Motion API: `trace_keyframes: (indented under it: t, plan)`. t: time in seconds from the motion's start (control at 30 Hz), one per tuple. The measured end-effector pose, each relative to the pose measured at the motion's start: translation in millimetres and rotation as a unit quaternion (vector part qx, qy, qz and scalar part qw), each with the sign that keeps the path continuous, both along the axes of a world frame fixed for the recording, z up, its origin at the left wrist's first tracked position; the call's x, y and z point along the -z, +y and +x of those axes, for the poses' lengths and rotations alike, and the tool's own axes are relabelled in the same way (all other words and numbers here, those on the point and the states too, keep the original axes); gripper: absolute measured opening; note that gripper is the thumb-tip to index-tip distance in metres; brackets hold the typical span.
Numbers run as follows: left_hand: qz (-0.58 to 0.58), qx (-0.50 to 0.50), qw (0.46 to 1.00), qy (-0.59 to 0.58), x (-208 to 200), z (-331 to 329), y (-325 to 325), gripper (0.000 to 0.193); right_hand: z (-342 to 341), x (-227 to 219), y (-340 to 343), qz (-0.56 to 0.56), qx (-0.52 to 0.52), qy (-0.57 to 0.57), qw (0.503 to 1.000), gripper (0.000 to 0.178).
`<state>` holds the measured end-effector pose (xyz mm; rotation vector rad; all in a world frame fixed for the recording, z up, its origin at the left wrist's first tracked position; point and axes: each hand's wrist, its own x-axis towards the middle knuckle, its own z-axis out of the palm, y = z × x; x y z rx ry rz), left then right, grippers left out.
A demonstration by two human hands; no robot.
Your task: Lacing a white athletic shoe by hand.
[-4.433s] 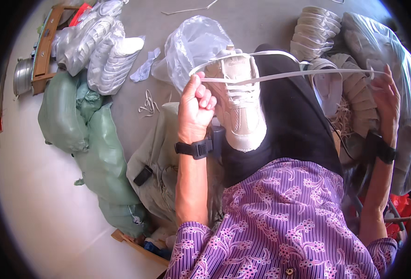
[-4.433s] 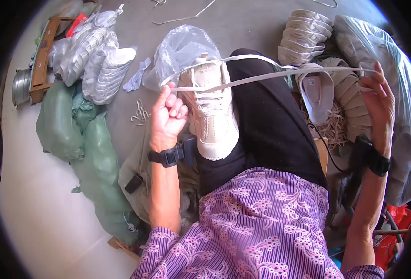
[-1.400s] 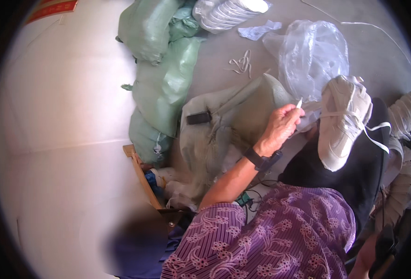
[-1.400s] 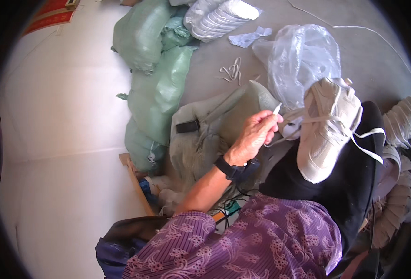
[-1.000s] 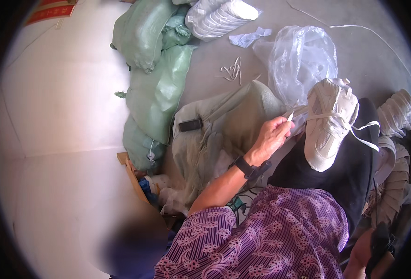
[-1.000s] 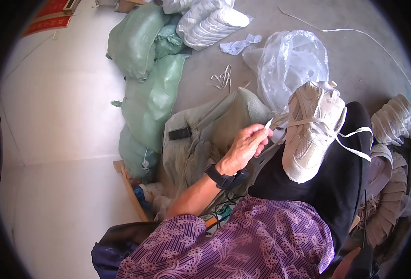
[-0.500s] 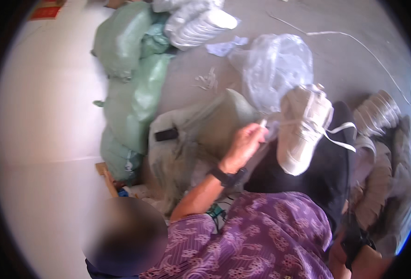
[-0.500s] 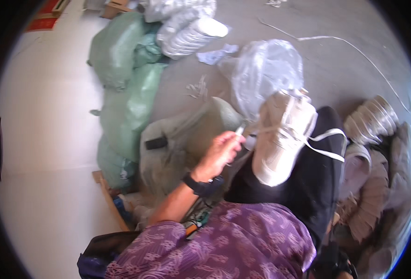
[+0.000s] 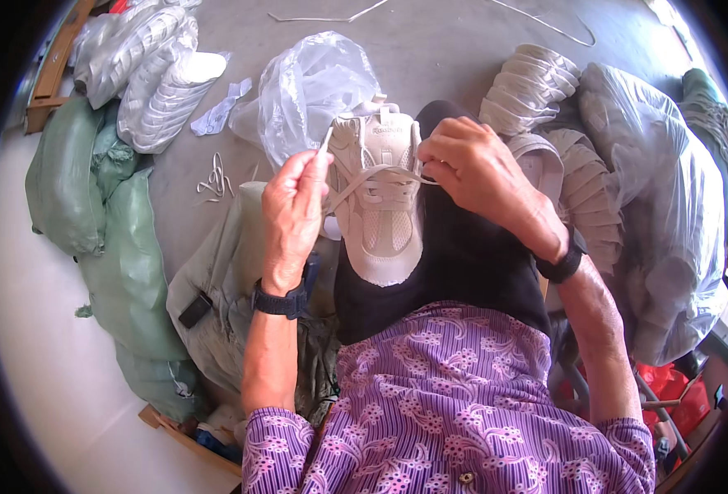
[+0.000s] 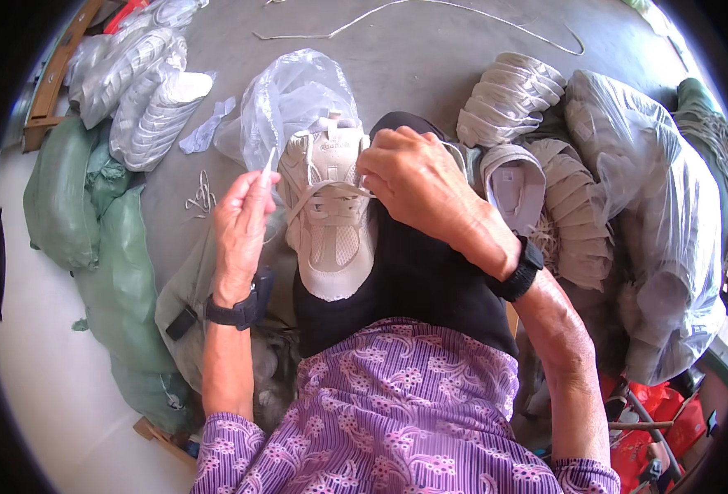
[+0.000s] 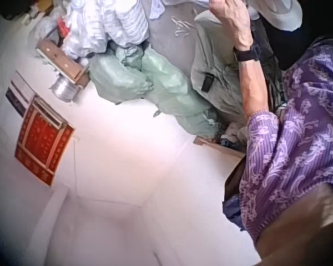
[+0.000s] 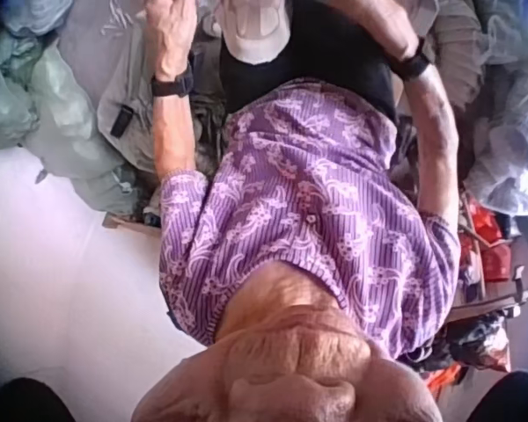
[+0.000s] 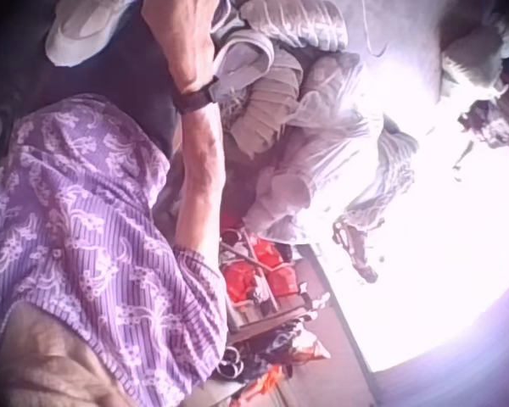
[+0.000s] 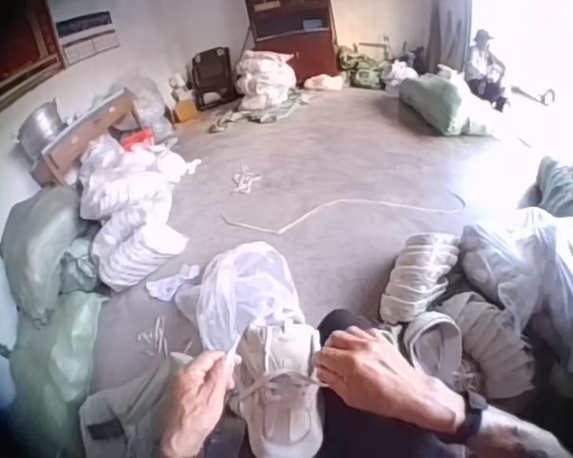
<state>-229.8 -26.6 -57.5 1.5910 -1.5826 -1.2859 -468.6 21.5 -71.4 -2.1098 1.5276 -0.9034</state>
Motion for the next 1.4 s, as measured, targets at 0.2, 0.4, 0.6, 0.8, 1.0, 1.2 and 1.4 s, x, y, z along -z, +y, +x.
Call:
trace_keyframes:
  t: [0.2,0.4,0.6,0.8,1.0,1.2,1.4]
  plan:
    - [-0.065,0.071,0.994,-0.057,10.1,-12.5,-1.8,0.022,0.9,15.5,-2.8,0.028,-0.011,0.030,0.999,0.005]
    - [-0.094,0.073,0.991,-0.062,13.6,-9.9,0.7,0.025,-0.1,21.1,-4.0,-0.001,-0.005,0.032,0.999,0.005]
    - [-0.016,0.102,0.995,-0.004,11.2,-5.8,-1.2,0.025,-0.5,22.1,-5.4,-0.002,-0.012,0.034,0.999,0.007]
    - [0.051,0.081,0.995,0.023,17.3,-6.4,-4.3,0.025,0.3,23.4,-3.6,-0.006,-0.010,0.032,0.999,0.008]
    - [-0.110,0.124,0.980,-0.114,14.4,-21.8,-18.1,0.019,1.4,23.9,-7.4,0.006,-0.012,0.031,0.999,0.007]
    - [-0.172,0.098,0.974,-0.110,30.3,-27.0,-9.9,0.020,2.6,18.9,-9.9,0.028,-0.029,0.049,0.998,0.008]
    - [0.090,-0.005,0.986,0.139,39.7,-12.8,0.6,0.028,8.6,14.9,-43.9,-0.039,-0.032,0.072,0.996,0.012]
